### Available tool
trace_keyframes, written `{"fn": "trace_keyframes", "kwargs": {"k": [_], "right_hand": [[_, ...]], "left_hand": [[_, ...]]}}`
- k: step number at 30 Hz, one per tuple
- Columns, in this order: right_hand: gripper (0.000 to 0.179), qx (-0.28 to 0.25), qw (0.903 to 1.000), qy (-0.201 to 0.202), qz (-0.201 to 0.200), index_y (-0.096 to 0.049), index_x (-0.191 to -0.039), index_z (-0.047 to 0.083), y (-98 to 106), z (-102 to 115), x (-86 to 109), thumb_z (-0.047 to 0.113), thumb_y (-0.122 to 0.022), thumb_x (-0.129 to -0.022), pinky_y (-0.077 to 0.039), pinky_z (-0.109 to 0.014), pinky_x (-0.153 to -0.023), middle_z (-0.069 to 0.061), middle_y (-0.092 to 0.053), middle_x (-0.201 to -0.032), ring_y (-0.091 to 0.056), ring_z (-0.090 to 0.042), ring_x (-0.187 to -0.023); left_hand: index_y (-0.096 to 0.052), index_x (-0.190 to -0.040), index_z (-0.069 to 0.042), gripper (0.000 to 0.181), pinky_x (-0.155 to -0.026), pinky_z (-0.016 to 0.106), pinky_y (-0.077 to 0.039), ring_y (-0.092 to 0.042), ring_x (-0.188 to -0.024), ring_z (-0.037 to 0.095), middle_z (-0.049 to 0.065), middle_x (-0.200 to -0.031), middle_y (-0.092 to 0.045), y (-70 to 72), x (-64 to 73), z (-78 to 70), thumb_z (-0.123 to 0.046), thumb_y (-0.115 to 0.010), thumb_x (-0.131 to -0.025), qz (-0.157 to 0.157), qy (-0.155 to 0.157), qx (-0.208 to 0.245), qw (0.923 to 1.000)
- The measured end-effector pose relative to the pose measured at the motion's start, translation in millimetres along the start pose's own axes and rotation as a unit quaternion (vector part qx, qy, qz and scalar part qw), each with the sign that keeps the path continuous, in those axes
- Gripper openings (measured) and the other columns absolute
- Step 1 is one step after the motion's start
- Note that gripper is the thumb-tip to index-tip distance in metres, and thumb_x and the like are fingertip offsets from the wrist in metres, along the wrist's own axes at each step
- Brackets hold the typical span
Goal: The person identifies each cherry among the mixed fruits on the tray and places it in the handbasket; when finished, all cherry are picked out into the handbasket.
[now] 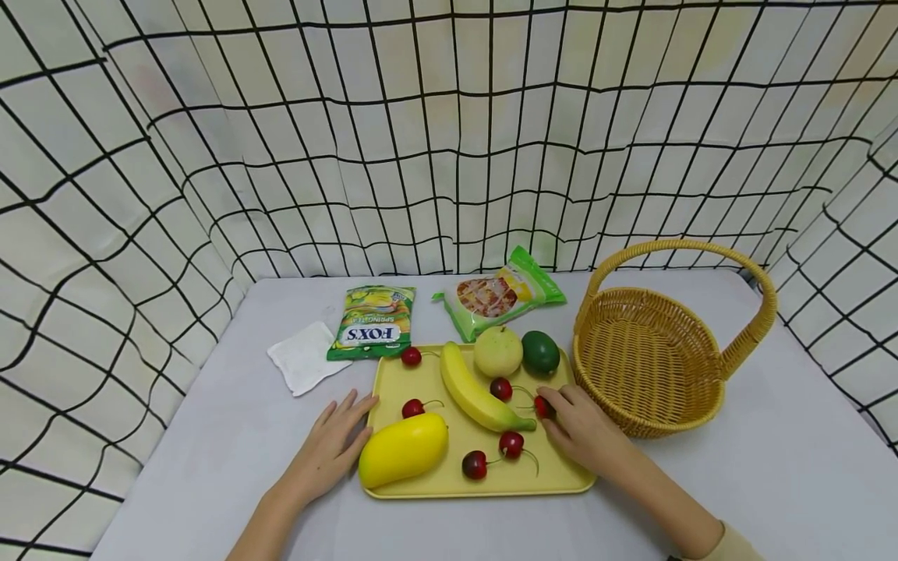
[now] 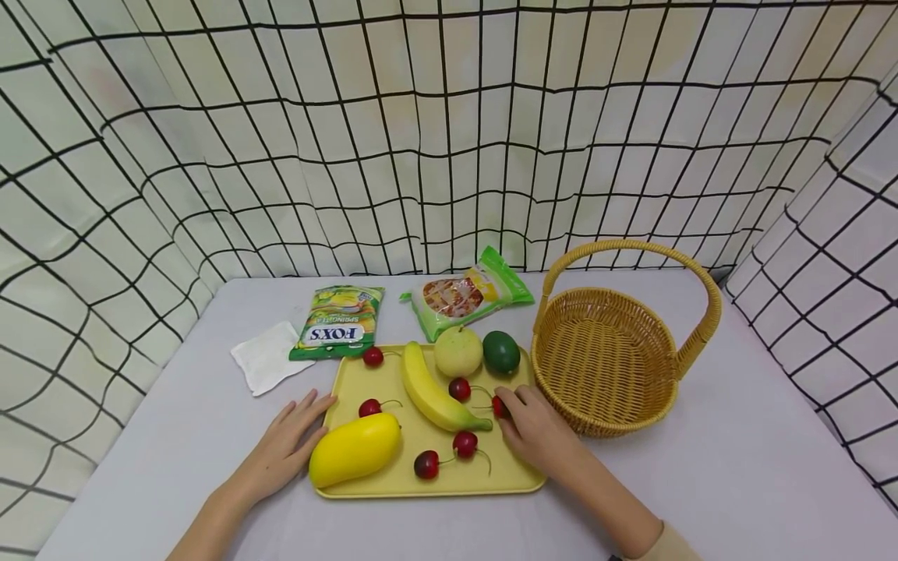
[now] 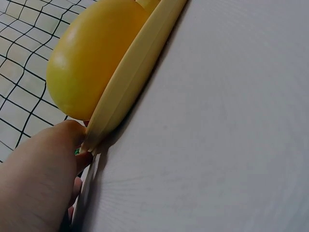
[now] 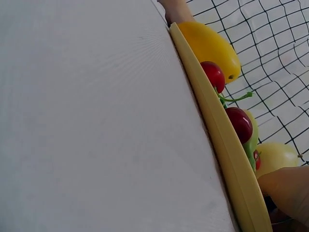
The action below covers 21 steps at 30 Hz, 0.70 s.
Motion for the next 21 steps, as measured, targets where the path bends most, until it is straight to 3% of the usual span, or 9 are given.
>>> {"fn": "trace_keyframes", "kwargs": {"k": [15,21], "right_hand": [[0.040,0.027,0.9992,-0.027,-0.006,-0.058,-0.112,0.007,16,11,-2.2,0.022,-0.073,-0.078,-0.038,-0.015,-0.046,0.002,-0.055,-0.081,-0.046,-0.005,-0.060],[0.039,0.030,0.9992,-0.019,-0.016,-0.060,-0.110,0.007,25,17,-3.1,0.022,-0.074,-0.076,-0.046,-0.019,-0.053,0.001,-0.060,-0.088,-0.055,-0.008,-0.069]], "left_hand": [[-0.042,-0.137,-0.015,0.048,-0.108,0.053,-0.011,-0.025,-0.135,0.028,0.006,-0.140,-0.042,-0.4,-0.5,-0.1,-0.030,-0.052,-0.093,-0.005,-0.004,-0.003,1.0000],[-0.043,-0.137,-0.015,0.047,-0.108,0.053,-0.011,-0.025,-0.134,0.028,0.006,-0.140,-0.042,0.0,-0.3,0.3,-0.030,-0.051,-0.093,-0.006,-0.005,-0.005,1.0000]]}}
Point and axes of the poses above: each hand's wrist, its own x-axis away from the middle knuckle, its own y-axis out of the back of the hand, z = x × y, the point moved 4 cm from there along -x, towards the middle knuckle
